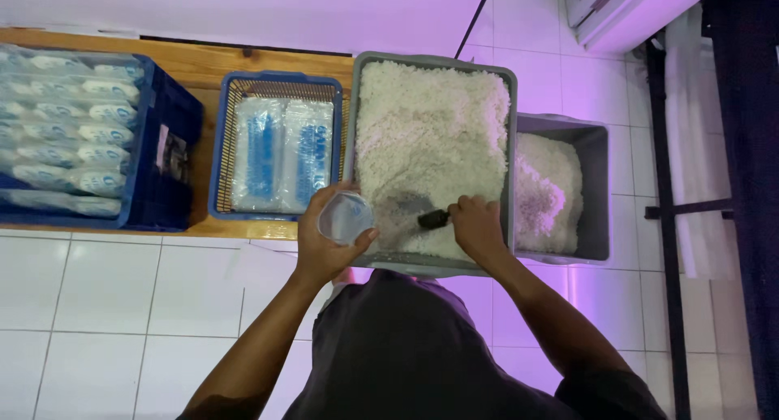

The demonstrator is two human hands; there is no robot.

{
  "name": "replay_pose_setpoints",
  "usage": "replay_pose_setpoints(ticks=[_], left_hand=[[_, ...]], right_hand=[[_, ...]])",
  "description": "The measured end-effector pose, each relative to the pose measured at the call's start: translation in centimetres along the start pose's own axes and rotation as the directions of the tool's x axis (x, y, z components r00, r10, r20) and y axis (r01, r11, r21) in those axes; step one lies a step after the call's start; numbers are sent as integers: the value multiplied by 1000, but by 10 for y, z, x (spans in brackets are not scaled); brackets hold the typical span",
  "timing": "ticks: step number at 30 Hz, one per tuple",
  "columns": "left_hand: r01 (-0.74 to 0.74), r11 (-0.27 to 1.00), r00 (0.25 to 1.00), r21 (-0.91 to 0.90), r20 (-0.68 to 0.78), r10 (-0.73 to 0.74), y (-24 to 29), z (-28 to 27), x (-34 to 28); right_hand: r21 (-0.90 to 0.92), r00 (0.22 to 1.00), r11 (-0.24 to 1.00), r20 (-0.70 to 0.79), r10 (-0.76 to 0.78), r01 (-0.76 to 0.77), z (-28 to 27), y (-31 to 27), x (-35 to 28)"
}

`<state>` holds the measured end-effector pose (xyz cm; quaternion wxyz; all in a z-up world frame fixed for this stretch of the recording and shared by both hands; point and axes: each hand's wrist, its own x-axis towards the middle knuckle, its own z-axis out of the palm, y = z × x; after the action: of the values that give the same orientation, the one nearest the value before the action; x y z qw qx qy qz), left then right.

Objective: The person uses a scoop to transfer white salt from a gray bin into small plastic bags, which are then placed into a larger blue container.

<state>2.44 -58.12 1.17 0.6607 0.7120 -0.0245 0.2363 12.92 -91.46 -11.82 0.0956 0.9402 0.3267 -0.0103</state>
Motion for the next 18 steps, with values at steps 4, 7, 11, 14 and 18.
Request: replay_pose_setpoints(ticks=[4, 7, 11, 14, 18], left_hand=[[35, 999, 999, -40, 17, -35, 3, 4, 3], [8, 997, 1000, -78, 17, -7, -3, 6, 3], [9, 997, 1000, -79, 19, -7, -9, 12, 1], [30, 996, 999, -82, 31, -28, -9, 13, 4], [72, 992, 995, -107, 80, -64, -22, 19, 2]], right_hand=[[-80, 997, 993, 1, 82, -82, 12, 4, 14], [26, 985, 994, 134, 106, -110, 35, -21, 31], [449, 937, 866, 344, 60, -220, 35, -63, 47], [568, 922, 776, 385, 45, -275, 63, -53, 53], [575, 888, 765, 459, -8, -290, -35, -13, 45]])
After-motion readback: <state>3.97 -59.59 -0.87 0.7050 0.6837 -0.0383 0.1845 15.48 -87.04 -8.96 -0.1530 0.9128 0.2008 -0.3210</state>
